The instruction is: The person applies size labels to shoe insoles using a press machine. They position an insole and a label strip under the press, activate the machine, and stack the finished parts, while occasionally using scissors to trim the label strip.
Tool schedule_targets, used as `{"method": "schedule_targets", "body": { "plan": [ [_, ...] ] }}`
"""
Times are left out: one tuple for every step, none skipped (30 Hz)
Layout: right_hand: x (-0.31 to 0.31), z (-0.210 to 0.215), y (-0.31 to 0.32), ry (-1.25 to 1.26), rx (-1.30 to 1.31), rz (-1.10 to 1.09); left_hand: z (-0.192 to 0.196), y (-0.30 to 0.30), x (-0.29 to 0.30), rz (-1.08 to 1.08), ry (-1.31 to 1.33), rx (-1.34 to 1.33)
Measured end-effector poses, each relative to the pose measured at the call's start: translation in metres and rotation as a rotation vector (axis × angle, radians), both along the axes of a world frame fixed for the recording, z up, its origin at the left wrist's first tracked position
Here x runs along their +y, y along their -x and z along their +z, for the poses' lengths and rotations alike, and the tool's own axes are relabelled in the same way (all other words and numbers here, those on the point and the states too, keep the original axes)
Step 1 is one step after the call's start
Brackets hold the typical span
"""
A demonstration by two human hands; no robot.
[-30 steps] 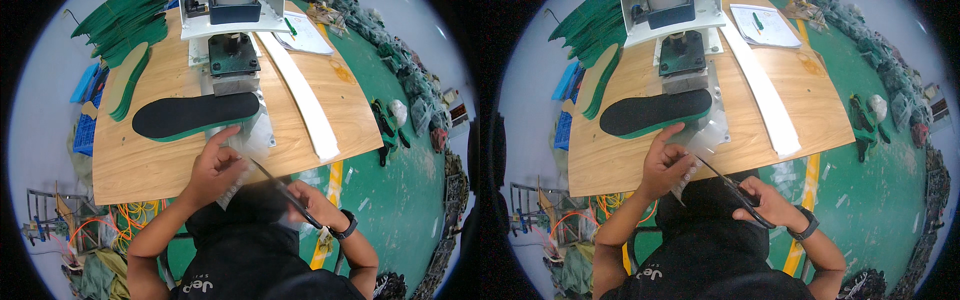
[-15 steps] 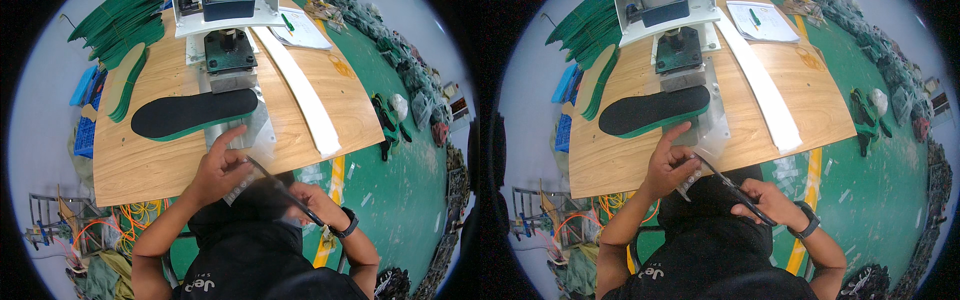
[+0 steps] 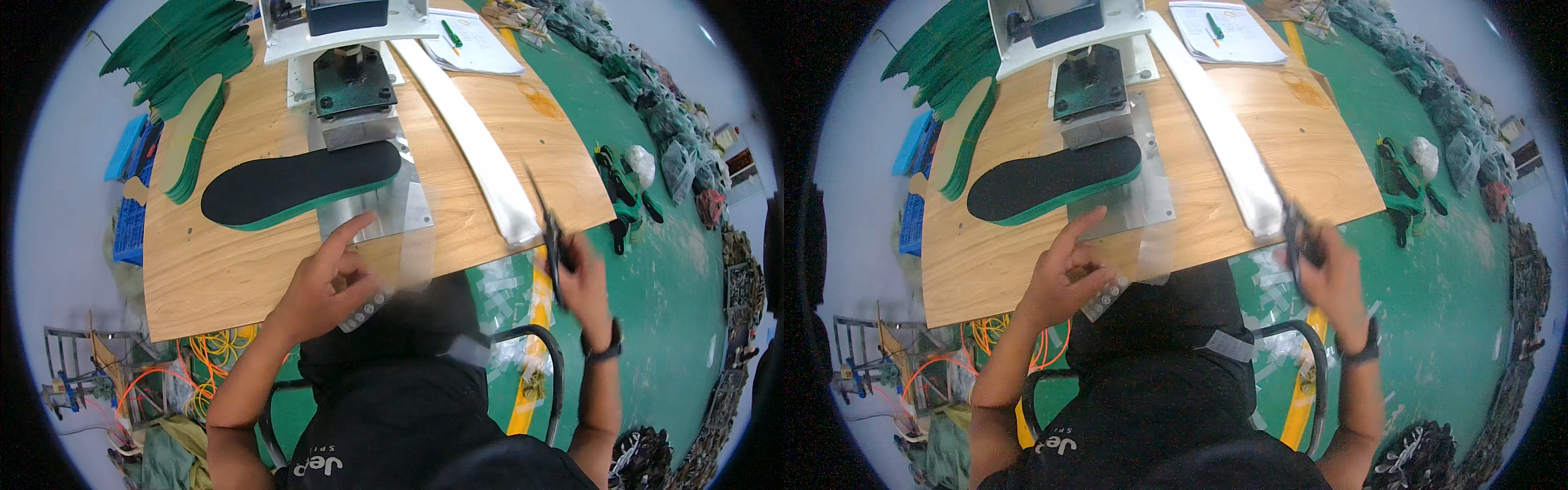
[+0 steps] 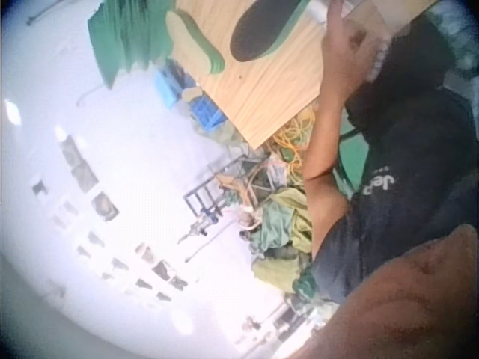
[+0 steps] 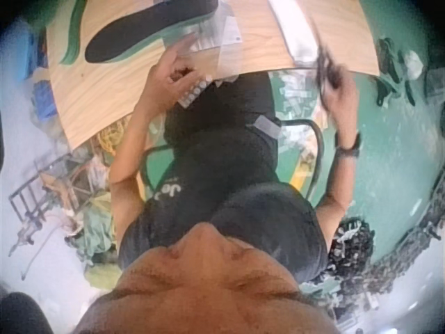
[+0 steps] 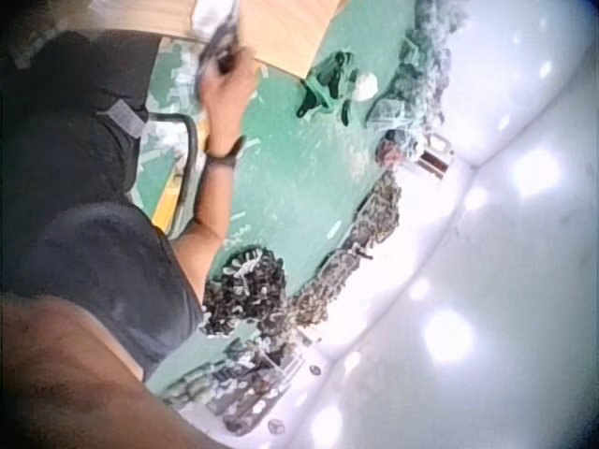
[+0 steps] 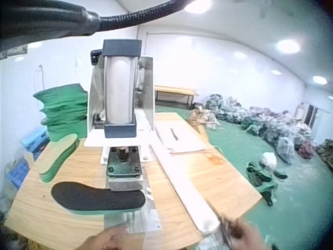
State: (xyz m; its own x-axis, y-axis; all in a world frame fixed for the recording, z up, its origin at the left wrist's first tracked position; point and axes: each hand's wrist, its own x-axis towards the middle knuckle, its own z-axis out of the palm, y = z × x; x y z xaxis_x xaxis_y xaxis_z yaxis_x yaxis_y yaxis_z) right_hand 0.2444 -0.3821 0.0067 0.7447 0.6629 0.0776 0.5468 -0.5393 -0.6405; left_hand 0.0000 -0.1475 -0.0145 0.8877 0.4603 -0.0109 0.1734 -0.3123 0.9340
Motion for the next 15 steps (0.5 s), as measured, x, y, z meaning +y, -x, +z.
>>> {"method": "schedule_targets", "body": {
  "plan": [
    [0.004,0.0,-0.027,-0.086,-0.118,0.076,-0.001,-0.007,0.0,0.008,-0.009,-0.037],
    [0.009,-0.006,-0.053,-0.105,-0.224,0.077,-0.005,-0.016,0.002,0.004,-0.125,-0.091],
    [0.016,-0.01,-0.077,-0.043,-0.252,0.07,-0.011,-0.026,0.003,0.01,-0.241,-0.141],
    [0.024,-0.009,-0.094,0.057,-0.285,0.077,-0.018,-0.034,0.002,0.017,-0.353,-0.189],
    [0.031,-0.018,-0.112,0.051,-0.358,0.104,-0.025,-0.041,-0.001,-0.033,-0.386,-0.169],
    [0.042,-0.017,-0.115,0.06,-0.363,0.123,-0.032,-0.046,-0.004,-0.077,-0.419,-0.147],
    [0.053,-0.016,-0.118,0.069,-0.369,0.142,-0.033,-0.049,-0.007,-0.12,-0.453,-0.124],
    [0.06,-0.019,-0.129,0.087,-0.404,0.164,-0.031,-0.051,-0.016,-0.217,-0.407,-0.161],
    [0.066,-0.023,-0.141,0.102,-0.438,0.184,-0.025,-0.047,-0.03,-0.317,-0.363,-0.197],
    [0.071,-0.027,-0.152,0.118,-0.472,0.202,-0.019,-0.041,-0.041,-0.417,-0.319,-0.231],
    [0.075,-0.028,-0.159,0.163,-0.525,0.177,-0.011,-0.037,-0.047,-0.513,-0.211,-0.117],
    [0.079,-0.029,-0.165,0.21,-0.578,0.15,-0.004,-0.034,-0.049,-0.519,-0.166,-0.14],
    [0.082,-0.031,-0.172,0.257,-0.632,0.12,0.001,-0.033,-0.049,-0.527,-0.122,-0.165],
    [0.092,-0.029,-0.169,0.278,-0.633,0.052,0.0,-0.031,-0.046,-0.459,-0.162,-0.205],
    [0.095,-0.027,-0.165,0.2,-0.732,0.02,-0.001,-0.027,-0.04,-0.393,-0.202,-0.245]
  ]
}}
